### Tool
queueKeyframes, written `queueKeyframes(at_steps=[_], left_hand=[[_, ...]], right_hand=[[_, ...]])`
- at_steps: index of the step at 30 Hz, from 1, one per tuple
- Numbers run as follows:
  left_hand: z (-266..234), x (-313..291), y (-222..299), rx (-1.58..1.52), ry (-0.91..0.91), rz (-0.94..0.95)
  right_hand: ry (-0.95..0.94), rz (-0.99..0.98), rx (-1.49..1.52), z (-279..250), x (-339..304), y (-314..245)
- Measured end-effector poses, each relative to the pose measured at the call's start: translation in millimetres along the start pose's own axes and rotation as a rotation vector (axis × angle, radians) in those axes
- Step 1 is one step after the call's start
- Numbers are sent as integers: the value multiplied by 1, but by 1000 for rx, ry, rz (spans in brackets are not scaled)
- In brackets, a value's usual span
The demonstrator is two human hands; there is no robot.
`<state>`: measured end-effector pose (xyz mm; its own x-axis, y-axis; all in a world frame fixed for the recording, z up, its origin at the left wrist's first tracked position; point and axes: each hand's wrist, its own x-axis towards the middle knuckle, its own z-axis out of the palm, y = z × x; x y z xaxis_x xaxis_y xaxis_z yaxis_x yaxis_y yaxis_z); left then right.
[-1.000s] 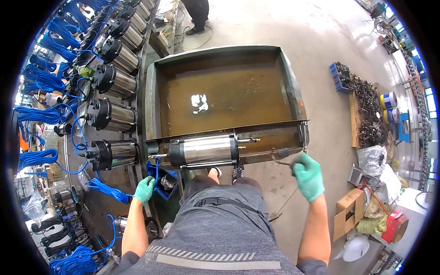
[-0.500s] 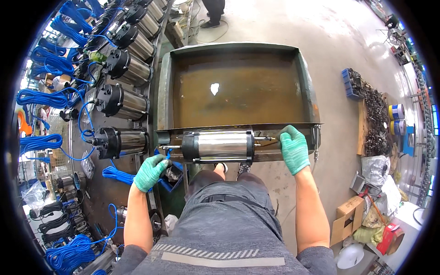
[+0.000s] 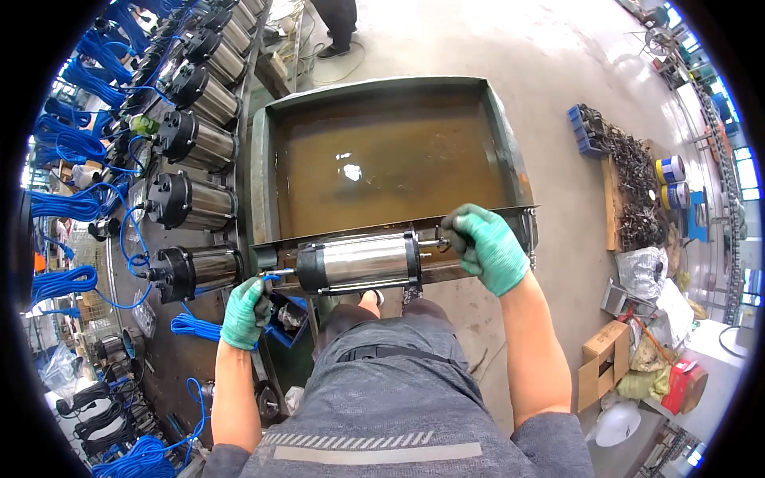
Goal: The person places a submersible pump into a tank of water to test for leaks, turns the pump over while submerged, and then removes it and places it back onto the assembly line.
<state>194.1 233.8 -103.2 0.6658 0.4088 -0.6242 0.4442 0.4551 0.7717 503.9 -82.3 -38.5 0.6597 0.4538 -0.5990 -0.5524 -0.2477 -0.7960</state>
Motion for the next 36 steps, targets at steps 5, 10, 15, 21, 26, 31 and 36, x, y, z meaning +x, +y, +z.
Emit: queueKeyframes(at_steps=[5,10,15,21,26,31,36], left_hand=[[7,-8,18,-36,28,-18],[1,-24,37,105,31,1],[-7,-23,73,110,5,120],[3,11,107,225,-5,225],[6,71,102,336,-12,193],[5,132,80,519,26,104],[8,185,57,754,6,168]], right_hand=[[-107,25,144,1,19,-10],[-81,-20,205,12,5,-40],[-97,-117,193,12,-10,-89],[-56,-204,168,17,13,-110],[45,-263,62,30,61,-95],[100,-234,26,27,114,-74],[134,-210,-107,21,159,-53]])
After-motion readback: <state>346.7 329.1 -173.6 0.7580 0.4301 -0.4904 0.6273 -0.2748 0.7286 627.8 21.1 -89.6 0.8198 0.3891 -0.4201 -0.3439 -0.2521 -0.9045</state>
